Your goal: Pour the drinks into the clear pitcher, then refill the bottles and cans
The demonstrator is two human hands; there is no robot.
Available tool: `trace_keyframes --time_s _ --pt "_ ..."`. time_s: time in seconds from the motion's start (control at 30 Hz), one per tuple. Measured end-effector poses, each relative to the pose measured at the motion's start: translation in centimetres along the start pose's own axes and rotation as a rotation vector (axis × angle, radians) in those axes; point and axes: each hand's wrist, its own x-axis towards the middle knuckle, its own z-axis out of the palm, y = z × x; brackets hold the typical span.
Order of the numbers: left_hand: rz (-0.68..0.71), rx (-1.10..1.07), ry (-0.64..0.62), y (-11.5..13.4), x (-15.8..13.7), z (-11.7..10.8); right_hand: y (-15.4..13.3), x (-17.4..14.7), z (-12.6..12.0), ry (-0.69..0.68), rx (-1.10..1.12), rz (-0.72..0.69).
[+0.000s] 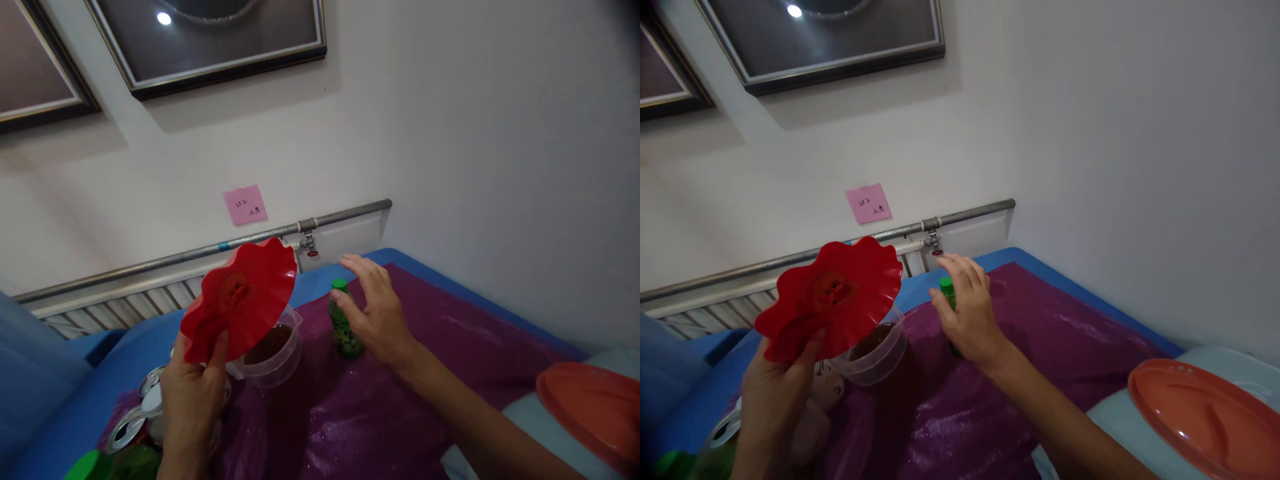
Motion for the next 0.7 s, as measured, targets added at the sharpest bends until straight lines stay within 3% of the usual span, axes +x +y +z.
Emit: trace_keyframes --time_s 0.17,0.27,0.4,0.6,0.7 --pt "-0.019 0.012 -0.001 0.2 -0.1 0.0 3.6 -0.6 1.6 -0.329 0.006 0.448" --pt "-0.035 0.040 -0.001 0.7 -0.2 0.0 3.6 -0.8 2.0 -0.394 0.030 0.583" --pt "-0.062 0.060 -0.013 1.0 -0.2 -0.1 3.4 -0.7 1.7 -0.352 0.050 0.595" --pt "-0.068 0.048 -0.017 1.0 -0.2 -0.3 5.1 -1.2 2.0 -0.141 0.092 0.467" --pt "-0.075 0.047 -0.020 0.7 -0.2 -0.2 6.0 -1.5 2.4 -0.116 0.062 0.455"
